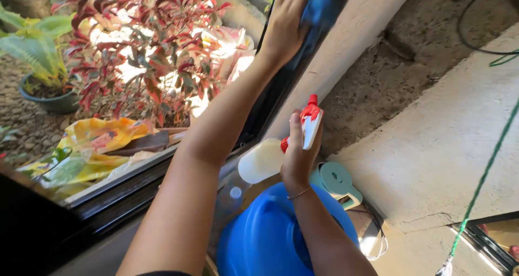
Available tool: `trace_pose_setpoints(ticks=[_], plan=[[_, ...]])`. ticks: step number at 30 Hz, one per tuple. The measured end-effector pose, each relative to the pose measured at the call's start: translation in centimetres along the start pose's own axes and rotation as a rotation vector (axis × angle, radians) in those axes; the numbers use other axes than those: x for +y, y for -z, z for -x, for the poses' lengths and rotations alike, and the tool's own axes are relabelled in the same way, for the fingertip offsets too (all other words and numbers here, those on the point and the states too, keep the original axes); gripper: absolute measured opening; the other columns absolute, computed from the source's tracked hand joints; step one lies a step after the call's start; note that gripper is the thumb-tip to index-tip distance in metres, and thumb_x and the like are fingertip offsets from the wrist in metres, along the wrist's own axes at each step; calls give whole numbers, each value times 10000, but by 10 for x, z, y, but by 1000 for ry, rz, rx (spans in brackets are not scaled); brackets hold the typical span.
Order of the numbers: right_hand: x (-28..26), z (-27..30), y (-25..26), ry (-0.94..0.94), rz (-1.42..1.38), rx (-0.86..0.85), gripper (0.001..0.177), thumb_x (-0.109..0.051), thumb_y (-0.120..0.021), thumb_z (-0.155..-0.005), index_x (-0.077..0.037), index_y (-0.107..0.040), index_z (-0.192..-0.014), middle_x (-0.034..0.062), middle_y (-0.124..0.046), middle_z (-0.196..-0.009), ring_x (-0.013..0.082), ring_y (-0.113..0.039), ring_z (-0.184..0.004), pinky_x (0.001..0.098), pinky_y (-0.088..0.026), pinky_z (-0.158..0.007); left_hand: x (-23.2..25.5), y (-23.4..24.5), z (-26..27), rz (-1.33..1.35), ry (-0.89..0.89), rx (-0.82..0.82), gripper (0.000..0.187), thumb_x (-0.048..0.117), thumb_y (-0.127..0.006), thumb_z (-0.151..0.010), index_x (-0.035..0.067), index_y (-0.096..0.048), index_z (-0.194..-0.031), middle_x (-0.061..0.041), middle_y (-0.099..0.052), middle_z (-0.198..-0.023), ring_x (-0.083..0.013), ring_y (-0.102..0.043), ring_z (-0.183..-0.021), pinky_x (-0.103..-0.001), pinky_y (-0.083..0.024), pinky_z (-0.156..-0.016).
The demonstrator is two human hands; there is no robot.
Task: The person sprays cleaning solution on a glass window and wipes it with a cloth, then washes the cloth in a basin of water.
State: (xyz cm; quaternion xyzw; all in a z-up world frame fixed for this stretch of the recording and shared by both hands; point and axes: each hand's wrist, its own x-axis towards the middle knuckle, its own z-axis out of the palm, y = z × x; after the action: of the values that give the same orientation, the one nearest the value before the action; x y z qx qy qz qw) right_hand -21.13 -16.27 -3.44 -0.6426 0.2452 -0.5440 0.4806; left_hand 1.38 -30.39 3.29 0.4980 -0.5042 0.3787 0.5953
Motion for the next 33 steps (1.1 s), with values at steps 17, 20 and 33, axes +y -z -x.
trace_pose_setpoints(ticks=[17, 20, 33], plan=[[20, 6, 0, 4, -87, 3, 588, -265, -617, -1053, 19, -399, -1519, 145, -537, -1442, 213, -549, -1263, 358, -430, -1121, -32, 95, 165, 332, 469, -10, 418, -57, -630, -846, 81, -554, -1234, -143, -667, -1111, -350, -698, -1068, -409, -555, -962], [20, 4, 1, -27, -101, 12, 622, -272, -616, -1043, 9, -370, -1540, 137, -530, -1444, 214, -554, -1247, 357, -437, -1112, -75, 40, 126, 166, 366, 3, 505, 109, -860, -861, 64, -561, -1266, -170, -675, -1184, -424, -630, -1136, -449, -523, -968], [24, -7, -3, 34, -195, -3, 500, -253, -633, -1047, 16, -473, -1437, 61, -617, -1222, 165, -592, -1118, 325, -478, -1048, -62, 55, 310, -413, 526, -553, 401, 31, -663, -815, 41, -618, -1213, -191, -715, -1057, -434, -579, -1175, -502, -467, -995]])
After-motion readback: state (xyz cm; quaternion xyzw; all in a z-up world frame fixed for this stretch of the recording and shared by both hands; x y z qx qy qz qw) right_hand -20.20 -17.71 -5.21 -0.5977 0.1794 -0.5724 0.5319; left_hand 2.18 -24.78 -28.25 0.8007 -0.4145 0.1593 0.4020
